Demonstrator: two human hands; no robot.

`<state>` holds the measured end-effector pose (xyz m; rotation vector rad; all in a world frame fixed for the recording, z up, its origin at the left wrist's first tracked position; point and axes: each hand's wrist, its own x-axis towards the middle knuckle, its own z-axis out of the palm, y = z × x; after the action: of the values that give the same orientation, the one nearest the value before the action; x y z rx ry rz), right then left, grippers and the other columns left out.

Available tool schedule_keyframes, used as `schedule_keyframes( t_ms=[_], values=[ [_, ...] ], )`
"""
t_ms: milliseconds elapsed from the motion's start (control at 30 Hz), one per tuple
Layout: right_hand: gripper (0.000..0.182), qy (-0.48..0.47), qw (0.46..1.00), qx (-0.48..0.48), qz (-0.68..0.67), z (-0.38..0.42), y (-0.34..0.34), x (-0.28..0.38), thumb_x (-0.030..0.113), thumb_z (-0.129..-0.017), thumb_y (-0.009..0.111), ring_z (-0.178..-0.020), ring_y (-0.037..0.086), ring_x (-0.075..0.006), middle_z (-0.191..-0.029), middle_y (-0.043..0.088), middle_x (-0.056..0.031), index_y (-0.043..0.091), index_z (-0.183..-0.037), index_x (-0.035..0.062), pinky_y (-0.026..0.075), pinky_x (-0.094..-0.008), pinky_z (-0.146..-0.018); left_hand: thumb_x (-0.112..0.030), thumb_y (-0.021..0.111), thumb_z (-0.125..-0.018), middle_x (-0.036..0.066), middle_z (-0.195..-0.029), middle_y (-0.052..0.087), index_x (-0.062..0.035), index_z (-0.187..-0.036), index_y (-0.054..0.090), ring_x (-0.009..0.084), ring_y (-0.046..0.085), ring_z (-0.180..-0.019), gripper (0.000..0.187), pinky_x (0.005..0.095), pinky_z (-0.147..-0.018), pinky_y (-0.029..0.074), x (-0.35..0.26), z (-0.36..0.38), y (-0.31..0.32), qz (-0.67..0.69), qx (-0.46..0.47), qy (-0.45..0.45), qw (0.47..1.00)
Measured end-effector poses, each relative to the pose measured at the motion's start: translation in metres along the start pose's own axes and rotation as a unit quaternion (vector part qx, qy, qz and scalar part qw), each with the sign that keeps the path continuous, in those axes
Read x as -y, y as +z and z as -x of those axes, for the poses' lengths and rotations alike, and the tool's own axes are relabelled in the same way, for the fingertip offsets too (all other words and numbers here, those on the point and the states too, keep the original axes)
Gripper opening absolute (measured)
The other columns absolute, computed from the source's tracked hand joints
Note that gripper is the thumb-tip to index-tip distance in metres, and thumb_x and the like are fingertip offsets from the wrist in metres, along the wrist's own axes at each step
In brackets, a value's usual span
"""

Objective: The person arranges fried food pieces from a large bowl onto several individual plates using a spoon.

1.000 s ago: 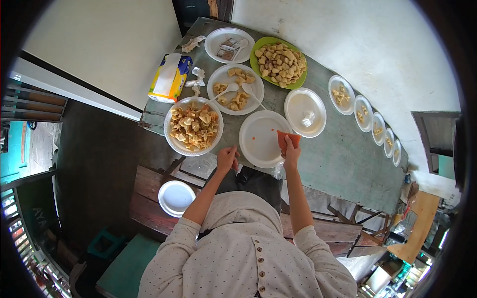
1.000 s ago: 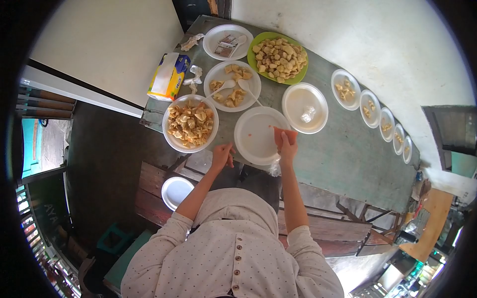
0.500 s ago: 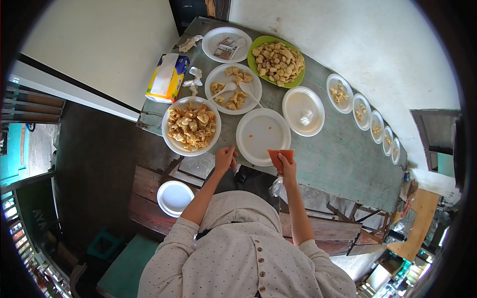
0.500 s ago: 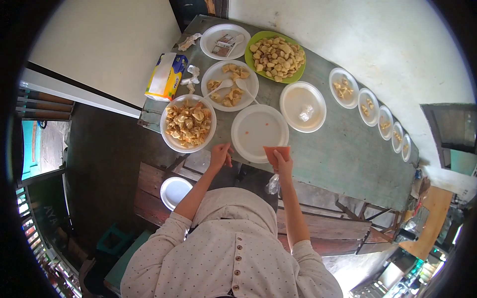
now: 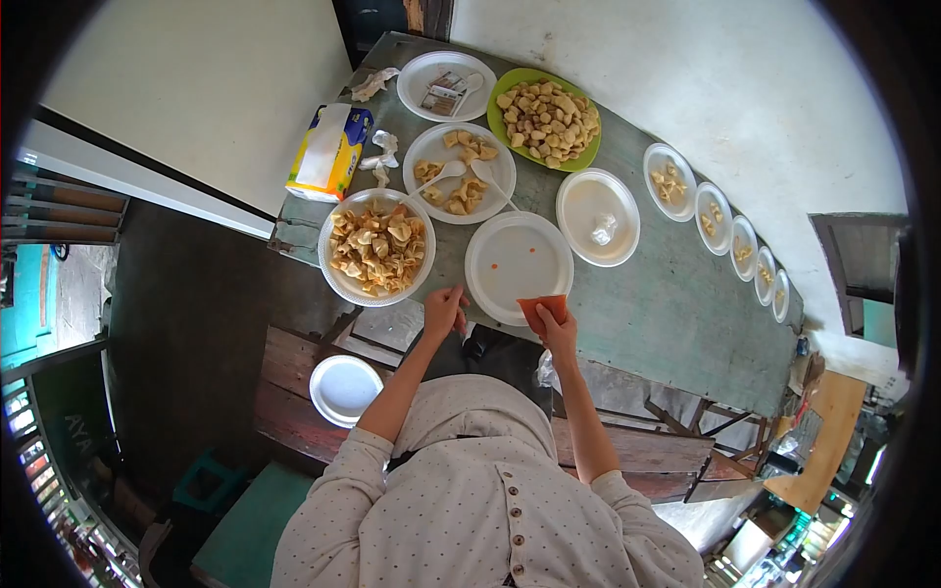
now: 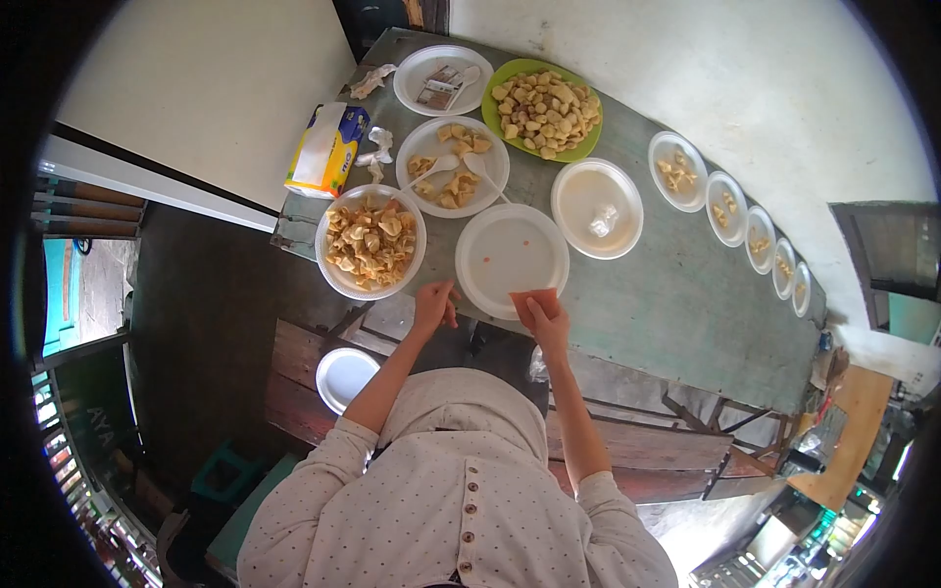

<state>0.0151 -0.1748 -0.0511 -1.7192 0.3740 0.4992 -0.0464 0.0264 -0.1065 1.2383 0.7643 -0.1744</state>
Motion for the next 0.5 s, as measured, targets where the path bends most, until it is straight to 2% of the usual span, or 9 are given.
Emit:
schedule_keyframes(
  t_ms=[67,100,167,200,267,367,500],
  values=[
    [0.025,0.016,0.999,-0.01,0.042,0.001,0.0,0.004,0.021,-0.076,0.064,-0.058,0.055,-0.0093,-0.074,0.061,-0.0026,0.061,-0.092,0.0024,0.041,-0.0218,-0.048,-0.029,0.044,-0.087,0.007,-0.04,0.049,0.0008,-0.067,0.055,0.0143,0.048,-0.029,0.038,0.0217,-0.026,0.031,0.0,0.0,0.0,0.01,0.008,0.003,1.0],
    [0.025,0.016,0.999,-0.01,0.042,-0.003,-0.001,-0.002,0.021,-0.076,0.064,-0.058,0.055,-0.0093,-0.074,0.061,-0.0026,0.061,-0.092,0.0024,0.041,-0.0218,-0.048,-0.029,0.044,-0.087,0.007,-0.04,0.049,0.0008,-0.067,0.055,0.0143,0.048,-0.029,0.038,0.0217,-0.026,0.031,0.0,0.0,0.0,0.01,0.007,0.003,1.0],
    [0.027,-0.044,0.995,-0.024,0.089,-0.01,0.0,-0.012,0.02,-0.075,0.064,-0.069,0.058,-0.0133,-0.08,0.063,-0.006,0.061,-0.093,0.0007,0.045,-0.0256,-0.062,-0.029,0.045,-0.087,0.007,-0.04,0.049,0.0009,-0.067,0.055,0.0143,0.048,-0.029,0.038,0.0217,-0.026,0.031,0.0,0.0,0.0,0.011,0.005,-0.003,1.0],
    [0.027,-0.045,0.995,-0.024,0.089,-0.01,0.001,-0.011,0.02,-0.075,0.064,-0.069,0.058,-0.0133,-0.08,0.063,-0.006,0.061,-0.093,0.0007,0.045,-0.0256,-0.062,-0.029,0.045,-0.087,0.007,-0.04,0.049,0.0009,-0.067,0.055,0.0143,0.048,-0.029,0.038,0.0217,-0.026,0.031,-0.001,0.0,0.0,0.011,0.005,-0.002,1.0],
    [0.03,-0.06,0.99,-0.03,0.124,-0.007,0.003,-0.007,0.021,-0.074,0.064,-0.077,0.059,-0.0165,-0.082,0.064,-0.0101,0.061,-0.095,-0.0007,0.045,-0.0284,-0.072,-0.029,0.045,-0.087,0.007,-0.04,0.049,0.0009,-0.067,0.055,0.0143,0.048,-0.029,0.038,0.0217,-0.026,0.031,-0.002,0.001,0.0,0.004,0.003,-0.004,1.0],
    [0.032,-0.104,0.983,-0.043,0.147,-0.006,0.006,-0.006,0.022,-0.074,0.065,-0.076,0.06,-0.0171,-0.082,0.064,-0.0115,0.06,-0.095,-0.0011,0.045,-0.0286,-0.07,-0.029,0.045,-0.087,0.007,-0.04,0.048,0.0011,-0.067,0.055,0.0144,0.048,-0.029,0.038,0.0217,-0.026,0.031,-0.001,0.001,0.0,0.003,0.003,0.006,1.0],
    [0.032,-0.116,0.981,-0.041,0.149,-0.006,0.006,-0.005,0.022,-0.073,0.065,-0.076,0.06,-0.0179,-0.082,0.064,-0.012,0.06,-0.095,-0.0011,0.045,-0.0287,-0.07,-0.031,0.044,-0.087,0.006,-0.041,0.049,0.0006,-0.071,0.055,0.0149,0.051,-0.031,0.037,0.0206,-0.028,0.029,0.001,0.0,-0.001,-0.007,0.016,0.004,1.0]
  ],
)
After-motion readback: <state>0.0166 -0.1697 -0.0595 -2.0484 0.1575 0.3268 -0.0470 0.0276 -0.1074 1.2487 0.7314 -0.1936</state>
